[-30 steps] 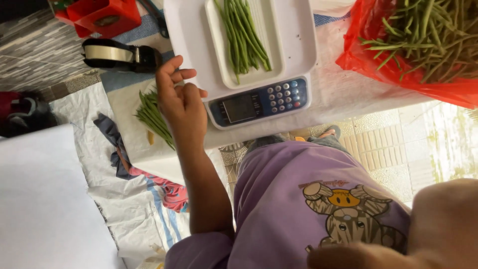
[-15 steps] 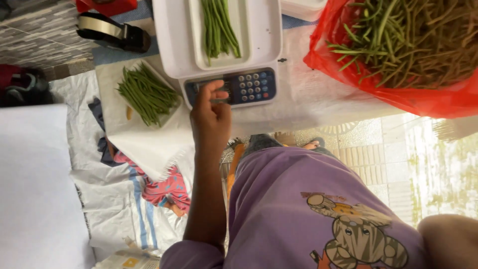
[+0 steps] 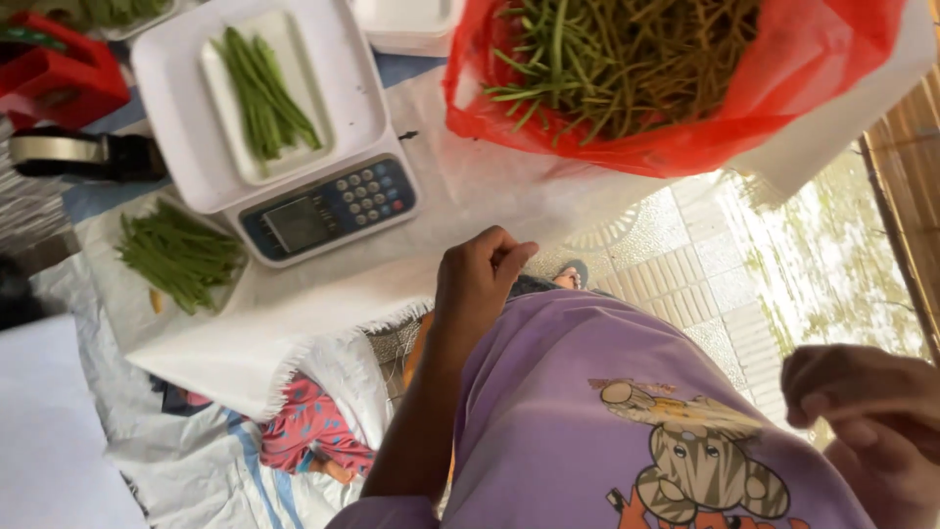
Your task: Sorting green beans from a bulk bag, aligning them into bundles, and weighing them on a digital scale for packaging.
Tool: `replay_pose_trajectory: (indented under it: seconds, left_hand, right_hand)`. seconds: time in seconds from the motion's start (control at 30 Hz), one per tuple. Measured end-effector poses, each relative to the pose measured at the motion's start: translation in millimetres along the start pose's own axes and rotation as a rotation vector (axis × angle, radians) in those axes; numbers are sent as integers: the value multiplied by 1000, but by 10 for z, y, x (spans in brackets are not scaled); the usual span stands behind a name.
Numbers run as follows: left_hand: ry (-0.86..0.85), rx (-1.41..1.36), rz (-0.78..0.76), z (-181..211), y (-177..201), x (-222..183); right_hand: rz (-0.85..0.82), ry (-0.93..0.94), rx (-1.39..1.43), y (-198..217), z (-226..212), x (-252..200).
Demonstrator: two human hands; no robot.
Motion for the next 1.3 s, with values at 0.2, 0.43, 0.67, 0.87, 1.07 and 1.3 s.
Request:
replay_pose_trajectory:
  seconds: [0.2,0.43,0.67,0.87,1.07,1.3]
  left_hand:
    - [-40,10,29,109,-434,279]
    - [-123,-35,-26,239,-818,649]
    - [-126,70,-233,159,-1198,1030]
    - [-289,136,-172,231,-1412,1459]
    - [-350,510,-454,-61,-1933,1634]
    - [-508,385,-379,64,-2240,1791]
  right_hand:
    - [457,-162,-136,-447,0,115]
    - [332,-324,-70,-526,424,674]
    - [383,-459,-17,-339,855,1111]
    - [347,-358,-154,62,995,1890]
    - [326,-374,-360,715,1600,2395]
    - [617,-451,-481,1678,1885,2516]
Point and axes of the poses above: each hand's wrist, its own x-axis towards the middle knuckle, its own y-axis out of the back of the hand, z = x × y, the point moved 7 cm from there along x, towards the middle knuckle, and after that the axes turned 1 degree about y, right-handed, at the moved point
